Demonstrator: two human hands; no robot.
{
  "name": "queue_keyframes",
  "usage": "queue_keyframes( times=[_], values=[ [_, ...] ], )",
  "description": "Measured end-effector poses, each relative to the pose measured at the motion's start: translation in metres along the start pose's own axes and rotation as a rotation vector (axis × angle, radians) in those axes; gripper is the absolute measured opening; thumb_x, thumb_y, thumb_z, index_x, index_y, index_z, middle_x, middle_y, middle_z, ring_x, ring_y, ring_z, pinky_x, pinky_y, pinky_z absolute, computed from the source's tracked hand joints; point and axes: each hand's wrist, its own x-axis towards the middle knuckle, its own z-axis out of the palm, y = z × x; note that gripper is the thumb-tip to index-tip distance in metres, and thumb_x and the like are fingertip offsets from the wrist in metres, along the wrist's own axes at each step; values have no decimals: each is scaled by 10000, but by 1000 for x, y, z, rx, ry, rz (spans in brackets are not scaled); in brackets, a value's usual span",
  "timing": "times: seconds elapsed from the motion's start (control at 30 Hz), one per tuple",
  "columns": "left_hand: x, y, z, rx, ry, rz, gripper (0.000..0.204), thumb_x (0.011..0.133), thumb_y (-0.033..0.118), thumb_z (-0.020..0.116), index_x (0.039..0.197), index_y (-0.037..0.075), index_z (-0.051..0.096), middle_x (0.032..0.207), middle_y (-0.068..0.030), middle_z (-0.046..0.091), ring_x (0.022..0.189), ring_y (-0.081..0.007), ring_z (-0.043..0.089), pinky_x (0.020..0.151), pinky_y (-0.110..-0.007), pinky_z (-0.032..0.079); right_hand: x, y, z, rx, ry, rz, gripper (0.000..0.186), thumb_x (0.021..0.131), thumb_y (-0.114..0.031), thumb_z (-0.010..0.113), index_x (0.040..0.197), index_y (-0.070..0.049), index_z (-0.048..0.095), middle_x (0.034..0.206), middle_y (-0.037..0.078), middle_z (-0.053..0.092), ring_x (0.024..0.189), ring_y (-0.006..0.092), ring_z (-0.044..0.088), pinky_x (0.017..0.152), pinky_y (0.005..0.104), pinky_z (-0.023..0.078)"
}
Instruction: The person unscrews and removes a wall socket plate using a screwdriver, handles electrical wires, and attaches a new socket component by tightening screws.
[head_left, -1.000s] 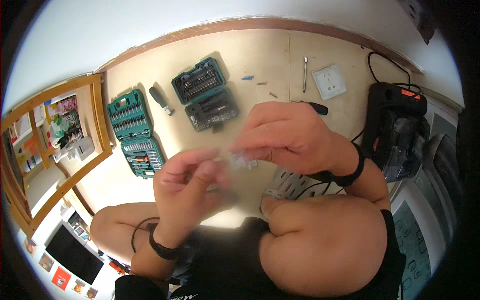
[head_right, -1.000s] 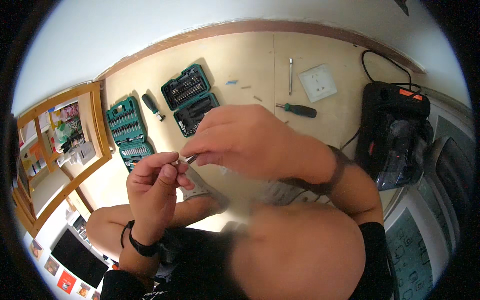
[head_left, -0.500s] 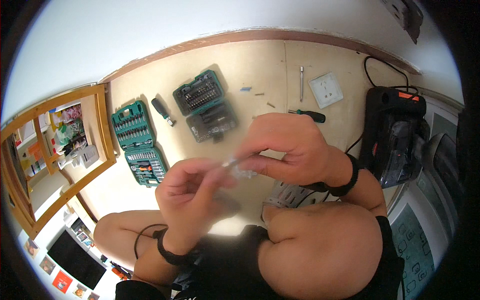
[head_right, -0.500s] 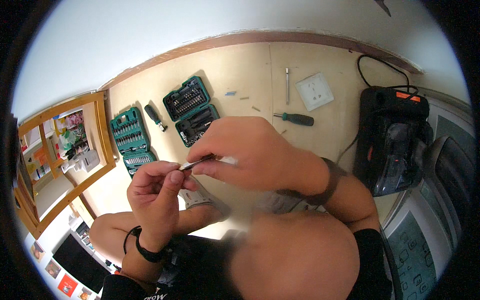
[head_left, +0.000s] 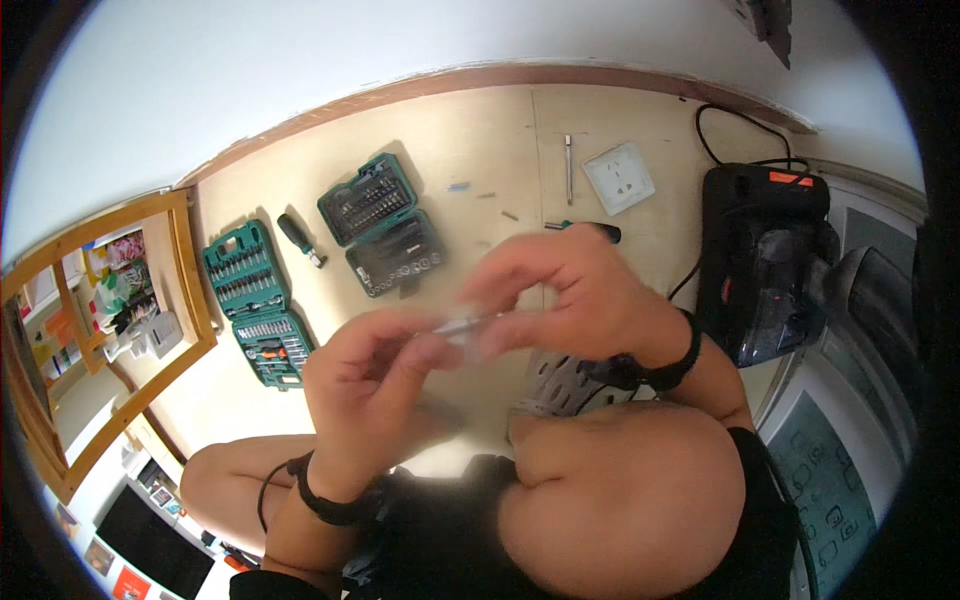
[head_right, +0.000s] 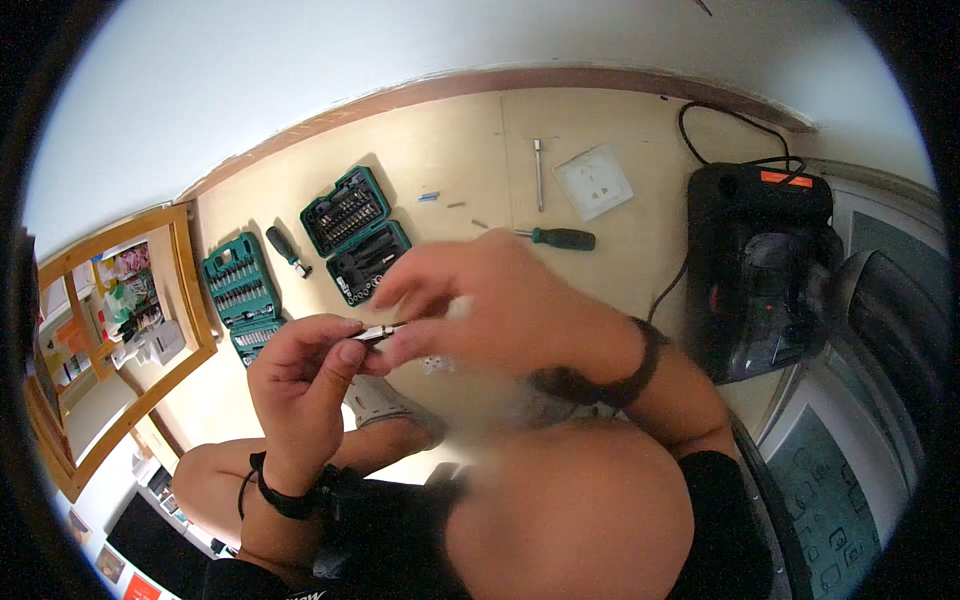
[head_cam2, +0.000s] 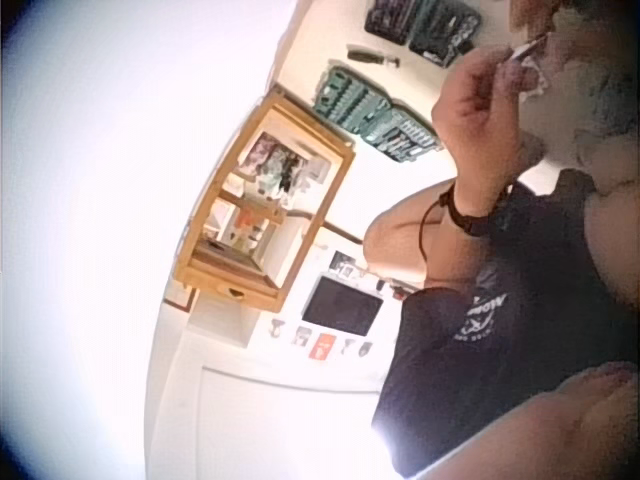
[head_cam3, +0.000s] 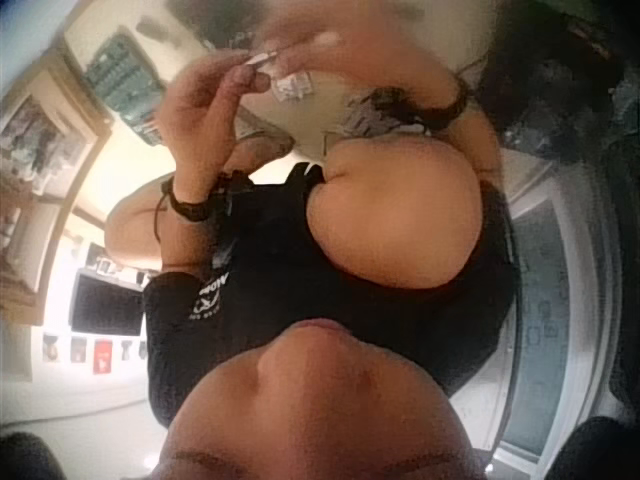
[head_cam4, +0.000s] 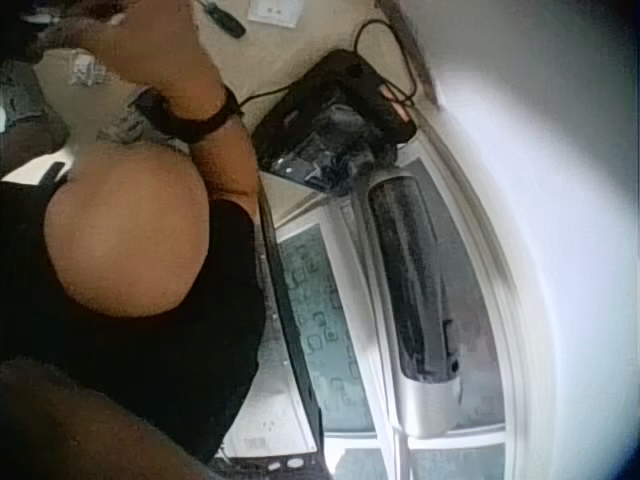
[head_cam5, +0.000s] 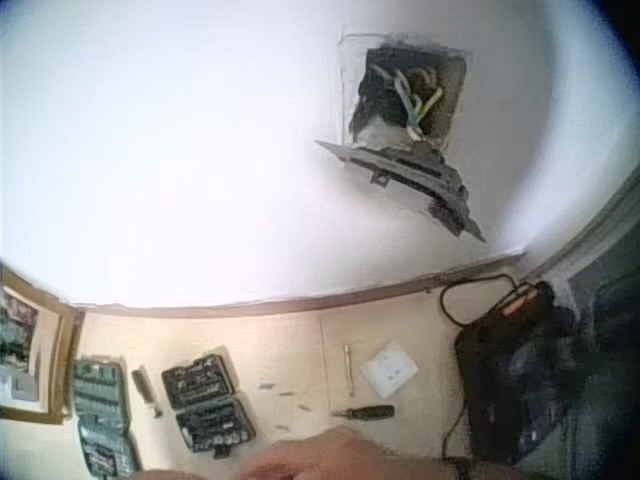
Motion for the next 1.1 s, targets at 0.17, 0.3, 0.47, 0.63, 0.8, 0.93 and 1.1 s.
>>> queue_keyframes(
  times=[0.17,0.3,0.47,0.63,0.8,0.93,1.1],
  values=[
    [7,-8,-11,-129,7,-39,136,969,19,629,1094,-34,613,975,-117,693,840,-189,706,761,-302,593,-38,67,-51,-1058,234,211,390,802,-201,816,1113,-28,658,984,146,682,915,306,663,792,381,538],
    [7,-11,-13,-196,-27,2,161,980,52,623,1123,-20,602,1024,-128,672,834,-190,688,771,-334,600,-63,127,-56,-1287,128,364,400,778,-186,797,1115,-40,640,1026,146,642,1004,361,600,890,438,499],
    [5,-7,-16,-214,-24,18,197,988,98,634,1143,-21,603,1036,-132,664,835,-191,686,773,-343,603,-68,135,-59,-1305,197,261,256,787,-170,710,986,-25,637,947,144,640,926,343,621,849,429,509],
    [3,-9,-18,-107,36,143,190,988,100,637,1125,-32,625,1002,-123,658,827,-195,702,768,-333,603,-49,46,-38,-584,108,194,359,714,-37,680,1071,-14,648,977,133,664,863,312,646,774,355,522],
    [2,-4,-16,-74,58,154,186,973,102,660,1097,-35,641,978,-113,656,820,-194,707,764,-311,601,-33,5,-27,-406,38,0,340,739,-86,676,1073,-26,672,957,147,668,853,307,666,791,368,543],
    [1,-4,-15,-55,89,191,184,968,99,667,1086,-40,645,968,-105,654,819,-191,708,757,-304,608,-26,2,-24,-415,3,-135,331,734,-87,676,1058,-20,675,968,139,674,863,294,674,791,369,548],
    [0,1,-16,-8,97,229,168,959,69,668,1081,-45,649,975,-108,660,823,-194,709,758,-302,613,-26,-4,-23,-437,13,-182,327,728,-85,676,1048,-19,678,973,134,678,870,291,678,795,366,551]
  ],
)
